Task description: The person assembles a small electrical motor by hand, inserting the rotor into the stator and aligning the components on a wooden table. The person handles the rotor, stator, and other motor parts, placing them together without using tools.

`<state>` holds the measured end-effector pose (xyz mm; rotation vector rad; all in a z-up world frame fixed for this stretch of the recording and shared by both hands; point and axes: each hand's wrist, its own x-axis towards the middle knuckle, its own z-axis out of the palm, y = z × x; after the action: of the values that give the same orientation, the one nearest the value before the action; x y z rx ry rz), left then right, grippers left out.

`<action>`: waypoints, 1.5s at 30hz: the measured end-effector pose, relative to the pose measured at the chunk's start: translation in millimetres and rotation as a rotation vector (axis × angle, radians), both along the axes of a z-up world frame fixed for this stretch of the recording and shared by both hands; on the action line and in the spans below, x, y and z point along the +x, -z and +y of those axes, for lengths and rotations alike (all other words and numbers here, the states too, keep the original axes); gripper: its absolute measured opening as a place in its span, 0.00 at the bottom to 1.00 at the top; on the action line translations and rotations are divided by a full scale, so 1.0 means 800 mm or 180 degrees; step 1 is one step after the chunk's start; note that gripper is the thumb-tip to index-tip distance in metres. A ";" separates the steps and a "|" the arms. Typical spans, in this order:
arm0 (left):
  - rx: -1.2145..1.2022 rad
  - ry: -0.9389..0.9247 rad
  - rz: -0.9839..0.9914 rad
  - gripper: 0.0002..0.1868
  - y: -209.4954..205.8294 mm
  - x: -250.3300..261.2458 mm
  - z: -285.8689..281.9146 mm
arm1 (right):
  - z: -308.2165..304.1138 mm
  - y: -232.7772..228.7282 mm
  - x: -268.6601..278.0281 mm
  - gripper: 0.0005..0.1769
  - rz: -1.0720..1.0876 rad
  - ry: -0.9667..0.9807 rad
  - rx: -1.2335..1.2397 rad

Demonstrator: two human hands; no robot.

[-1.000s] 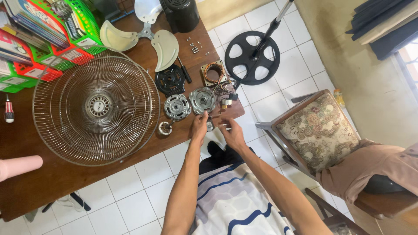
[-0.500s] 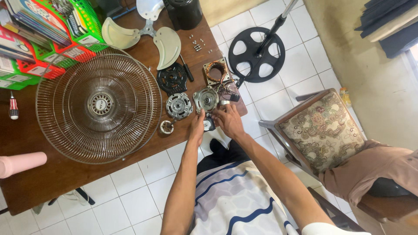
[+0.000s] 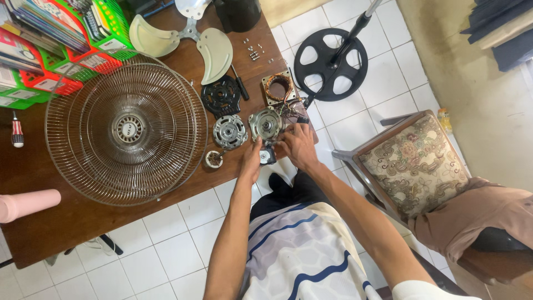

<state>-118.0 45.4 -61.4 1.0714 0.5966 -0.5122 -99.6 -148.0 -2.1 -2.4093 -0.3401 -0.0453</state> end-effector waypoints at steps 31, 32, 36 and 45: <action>-0.0115 -0.0002 0.0043 0.25 0.016 0.004 0.015 | -0.003 0.133 0.003 0.33 0.1644 0.0932 0.2397; -0.0113 0.0007 0.0075 0.25 0.017 0.004 0.016 | -0.003 0.135 0.004 0.30 0.1749 0.0930 0.2665; -0.0128 0.0013 0.0117 0.27 0.028 0.001 0.020 | -0.005 0.127 0.003 0.33 0.2000 0.1221 0.2603; -0.0256 0.0011 0.0049 0.29 0.032 -0.002 0.021 | -0.009 0.053 0.006 0.30 0.0945 0.1096 0.1764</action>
<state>-119.6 62.4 -86.9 0.9934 0.5831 -0.5435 -95.0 -155.4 -44.3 -1.8607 0.2066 0.0571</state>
